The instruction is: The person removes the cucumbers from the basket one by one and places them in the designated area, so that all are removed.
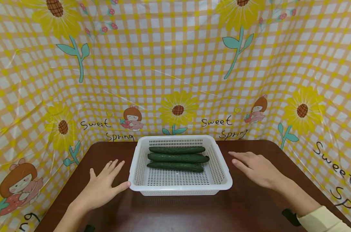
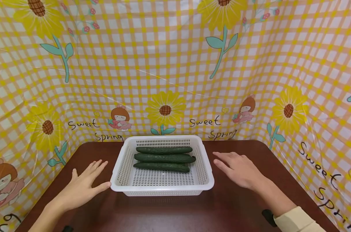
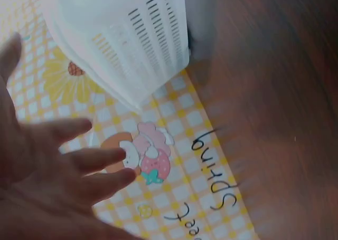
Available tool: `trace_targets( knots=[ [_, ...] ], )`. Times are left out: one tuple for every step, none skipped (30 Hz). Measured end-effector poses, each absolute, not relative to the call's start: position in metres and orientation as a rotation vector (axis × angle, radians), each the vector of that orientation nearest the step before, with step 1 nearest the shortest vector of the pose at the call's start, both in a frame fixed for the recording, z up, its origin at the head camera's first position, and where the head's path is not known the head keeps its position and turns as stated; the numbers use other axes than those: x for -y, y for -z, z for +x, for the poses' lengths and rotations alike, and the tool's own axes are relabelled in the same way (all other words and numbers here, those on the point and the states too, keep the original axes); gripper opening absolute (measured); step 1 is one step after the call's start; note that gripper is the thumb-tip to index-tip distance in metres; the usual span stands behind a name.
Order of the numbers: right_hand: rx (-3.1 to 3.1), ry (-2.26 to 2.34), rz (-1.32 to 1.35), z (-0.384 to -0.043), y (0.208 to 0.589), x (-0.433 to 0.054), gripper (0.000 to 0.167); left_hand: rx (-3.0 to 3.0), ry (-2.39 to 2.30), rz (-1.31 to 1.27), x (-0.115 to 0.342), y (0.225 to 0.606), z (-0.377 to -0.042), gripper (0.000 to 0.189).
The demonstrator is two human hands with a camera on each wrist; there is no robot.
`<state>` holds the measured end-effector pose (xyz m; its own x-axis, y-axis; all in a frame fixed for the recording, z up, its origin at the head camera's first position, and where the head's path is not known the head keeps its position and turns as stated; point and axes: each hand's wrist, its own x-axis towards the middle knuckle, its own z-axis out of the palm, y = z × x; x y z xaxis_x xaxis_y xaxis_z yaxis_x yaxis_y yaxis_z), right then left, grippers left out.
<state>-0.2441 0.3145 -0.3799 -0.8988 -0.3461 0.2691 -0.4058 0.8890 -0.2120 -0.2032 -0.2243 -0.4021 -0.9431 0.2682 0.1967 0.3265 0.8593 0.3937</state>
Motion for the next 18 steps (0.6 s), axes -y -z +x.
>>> trace_targets(
  knots=[
    [2.815,-0.41,0.557,-0.245,0.38,-0.314,0.049,2.853,0.657,-0.459,0.222,0.402,-0.204,0.081],
    [2.802,-0.432,0.542,-0.245,0.379,-0.314,0.048,2.811,0.672,-0.448,0.22,0.401,-0.205,0.078],
    [2.791,-0.443,0.536,-0.245,0.379,-0.313,0.047,2.773,0.699,-0.437,0.218,0.401,-0.206,0.074],
    [2.778,-0.452,0.535,-0.246,0.378,-0.312,0.045,2.75,0.721,-0.414,0.216,0.4,-0.207,0.07],
    [2.763,-0.46,0.537,-0.247,0.378,-0.311,0.043,2.737,0.738,-0.387,0.214,0.4,-0.207,0.066],
    [2.747,-0.467,0.544,-0.248,0.377,-0.31,0.041,2.729,0.752,-0.361,0.213,0.4,-0.208,0.062],
    [2.734,-0.471,0.554,-0.249,0.377,-0.308,0.038,2.727,0.769,-0.335,0.211,0.4,-0.208,0.058],
    [2.721,-0.475,0.566,-0.25,0.376,-0.307,0.035,2.727,0.785,-0.311,0.209,0.399,-0.208,0.055],
    [2.71,-0.479,0.576,-0.251,0.376,-0.305,0.032,2.728,0.798,-0.292,0.208,0.4,-0.209,0.053],
    [2.703,-0.491,0.581,-0.252,0.376,-0.303,0.029,2.733,0.808,-0.274,0.206,0.4,-0.209,0.051],
    [2.696,-0.503,0.586,-0.254,0.375,-0.301,0.026,2.732,0.825,-0.271,0.205,0.401,-0.21,0.048],
    [2.692,-0.523,0.591,-0.255,0.375,-0.299,0.025,2.728,0.843,-0.27,0.204,0.401,-0.211,0.046],
    [2.688,-0.549,0.598,-0.256,0.374,-0.297,0.023,2.725,0.863,-0.269,0.202,0.402,-0.212,0.045],
    [2.687,-0.584,0.603,-0.257,0.372,-0.295,0.023,2.719,0.881,-0.27,0.201,0.404,-0.214,0.044],
    [2.686,-0.623,0.603,-0.259,0.371,-0.293,0.022,2.714,0.906,-0.271,0.2,0.405,-0.215,0.043],
    [2.691,-0.673,0.598,-0.259,0.37,-0.291,0.022,2.711,0.936,-0.273,0.198,0.406,-0.216,0.043],
    [2.696,-0.734,0.585,-0.26,0.368,-0.289,0.023,2.71,0.968,-0.273,0.197,0.408,-0.217,0.043],
    [2.704,-0.795,0.57,-0.261,0.366,-0.287,0.024,2.711,1.002,-0.271,0.196,0.409,-0.217,0.044]
  ],
)
